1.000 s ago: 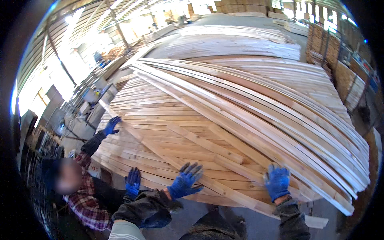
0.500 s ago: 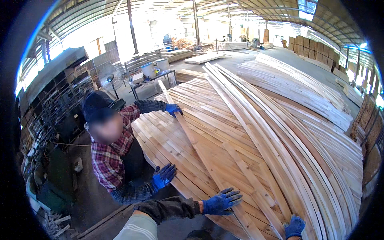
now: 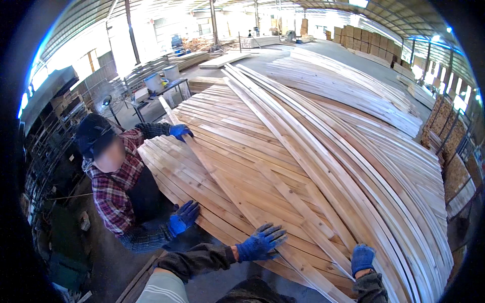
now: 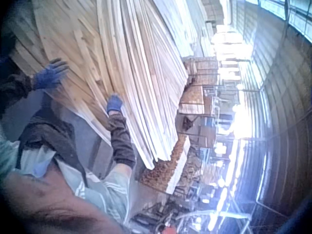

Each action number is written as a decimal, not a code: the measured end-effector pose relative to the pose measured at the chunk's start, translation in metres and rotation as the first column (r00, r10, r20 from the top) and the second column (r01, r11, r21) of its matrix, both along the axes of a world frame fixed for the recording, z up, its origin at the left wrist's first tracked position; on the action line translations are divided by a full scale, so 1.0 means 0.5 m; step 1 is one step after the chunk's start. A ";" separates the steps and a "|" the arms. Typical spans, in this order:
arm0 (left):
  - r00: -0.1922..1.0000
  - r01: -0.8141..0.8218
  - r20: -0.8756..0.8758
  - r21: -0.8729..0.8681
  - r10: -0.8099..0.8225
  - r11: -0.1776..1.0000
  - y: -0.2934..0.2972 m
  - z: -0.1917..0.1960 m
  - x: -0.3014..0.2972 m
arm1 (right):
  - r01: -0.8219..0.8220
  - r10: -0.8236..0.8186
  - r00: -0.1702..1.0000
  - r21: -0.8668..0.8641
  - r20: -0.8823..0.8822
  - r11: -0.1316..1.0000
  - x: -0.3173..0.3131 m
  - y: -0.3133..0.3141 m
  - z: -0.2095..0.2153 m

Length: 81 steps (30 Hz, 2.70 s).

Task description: The person picks up several long wood planks from the floor and a yellow pallet jack and places them onto a large stack of lumber by hand, aligning the planks alongside another worker.

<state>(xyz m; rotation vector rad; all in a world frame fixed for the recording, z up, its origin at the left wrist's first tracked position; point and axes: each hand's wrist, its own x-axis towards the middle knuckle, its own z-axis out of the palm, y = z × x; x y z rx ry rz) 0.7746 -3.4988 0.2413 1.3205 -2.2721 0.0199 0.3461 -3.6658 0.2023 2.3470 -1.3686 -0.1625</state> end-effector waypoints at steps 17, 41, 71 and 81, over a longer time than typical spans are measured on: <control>0.953 -0.295 0.089 0.043 0.290 0.955 -0.523 -0.007 0.015 | 0.102 -0.153 0.916 0.154 0.370 0.983 -0.020 0.136 0.151; -0.005 0.424 -0.939 0.309 0.343 0.851 -0.529 0.139 0.054 | 0.382 -0.302 0.700 0.018 0.648 0.924 -0.087 0.305 0.186; 0.233 0.457 -0.955 0.274 0.184 0.846 -0.064 0.326 -0.282 | 0.003 -0.048 0.837 0.083 0.546 0.997 -0.261 0.409 0.345; 0.971 0.239 -0.020 0.143 -0.239 0.960 0.005 0.206 -0.282 | -0.063 -0.128 0.854 0.343 0.505 0.937 -0.358 0.504 0.331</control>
